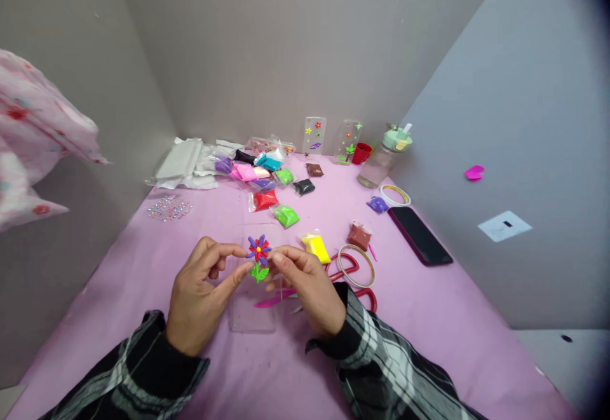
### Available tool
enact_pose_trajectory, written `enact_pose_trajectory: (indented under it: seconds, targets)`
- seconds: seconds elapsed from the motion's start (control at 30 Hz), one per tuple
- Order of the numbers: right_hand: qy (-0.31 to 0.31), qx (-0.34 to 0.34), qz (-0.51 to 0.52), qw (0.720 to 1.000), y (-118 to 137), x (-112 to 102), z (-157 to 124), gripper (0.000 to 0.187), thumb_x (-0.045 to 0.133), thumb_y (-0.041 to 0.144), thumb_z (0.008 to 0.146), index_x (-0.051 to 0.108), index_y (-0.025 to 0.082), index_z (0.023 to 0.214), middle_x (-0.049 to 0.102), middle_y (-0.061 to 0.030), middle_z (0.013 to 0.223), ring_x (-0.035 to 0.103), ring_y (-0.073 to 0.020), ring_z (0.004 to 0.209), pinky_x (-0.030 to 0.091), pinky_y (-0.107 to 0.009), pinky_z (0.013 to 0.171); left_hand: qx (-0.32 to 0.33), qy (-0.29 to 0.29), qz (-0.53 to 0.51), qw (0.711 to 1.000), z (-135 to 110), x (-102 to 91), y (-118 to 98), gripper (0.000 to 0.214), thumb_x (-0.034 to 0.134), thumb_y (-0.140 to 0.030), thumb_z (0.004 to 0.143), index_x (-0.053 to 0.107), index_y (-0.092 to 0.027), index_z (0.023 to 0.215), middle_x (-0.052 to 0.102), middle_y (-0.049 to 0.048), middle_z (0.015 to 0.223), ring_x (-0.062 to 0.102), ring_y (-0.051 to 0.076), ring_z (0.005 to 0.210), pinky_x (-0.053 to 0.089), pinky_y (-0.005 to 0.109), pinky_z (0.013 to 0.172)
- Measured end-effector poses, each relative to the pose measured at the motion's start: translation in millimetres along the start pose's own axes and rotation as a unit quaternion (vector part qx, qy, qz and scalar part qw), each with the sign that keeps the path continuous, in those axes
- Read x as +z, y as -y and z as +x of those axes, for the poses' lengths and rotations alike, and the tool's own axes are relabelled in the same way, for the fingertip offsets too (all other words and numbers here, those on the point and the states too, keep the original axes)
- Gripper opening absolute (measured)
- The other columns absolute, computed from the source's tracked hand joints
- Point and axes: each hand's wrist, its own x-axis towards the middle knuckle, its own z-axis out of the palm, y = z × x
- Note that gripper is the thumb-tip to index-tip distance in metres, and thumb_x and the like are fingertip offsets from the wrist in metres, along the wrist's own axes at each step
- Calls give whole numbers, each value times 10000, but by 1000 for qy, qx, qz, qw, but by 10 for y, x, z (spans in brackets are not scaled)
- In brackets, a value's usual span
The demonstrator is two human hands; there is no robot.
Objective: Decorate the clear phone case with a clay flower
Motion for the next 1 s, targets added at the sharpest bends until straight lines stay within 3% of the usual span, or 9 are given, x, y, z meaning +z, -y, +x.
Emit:
enact_pose_trajectory:
  seconds: [0.47, 0.7, 1.0]
  targets:
    - [3, 2, 6, 1000, -17, 10, -1, 315, 691, 478, 822, 704, 164, 841, 587, -1, 760, 580, -108, 682, 545, -235, 631, 8, -1, 21, 1000, 4, 4, -15, 36, 600, -245, 897, 617, -226, 871, 424, -37, 728, 440, 140, 642, 350, 274, 629]
    - [3, 2, 13, 1000, -5, 13, 5, 312, 693, 468, 823, 705, 157, 837, 588, -3, 759, 586, -107, 686, 547, -222, 623, 13, 1, 3, 1000, -6, 10, 16, 118, 654, -258, 868, 624, -220, 975, 395, -47, 725, 422, 136, 640, 344, 272, 618]
    - [-8, -5, 17, 1000, -24, 13, 10, 324, 692, 469, 818, 683, 145, 815, 575, 6, 721, 573, -97, 652, 553, -218, 609, 47, 16, 48, 998, -6, 17, 29, 72, 561, -186, 921, 583, -204, 855, 437, -36, 736, 446, 130, 655, 361, 262, 632]
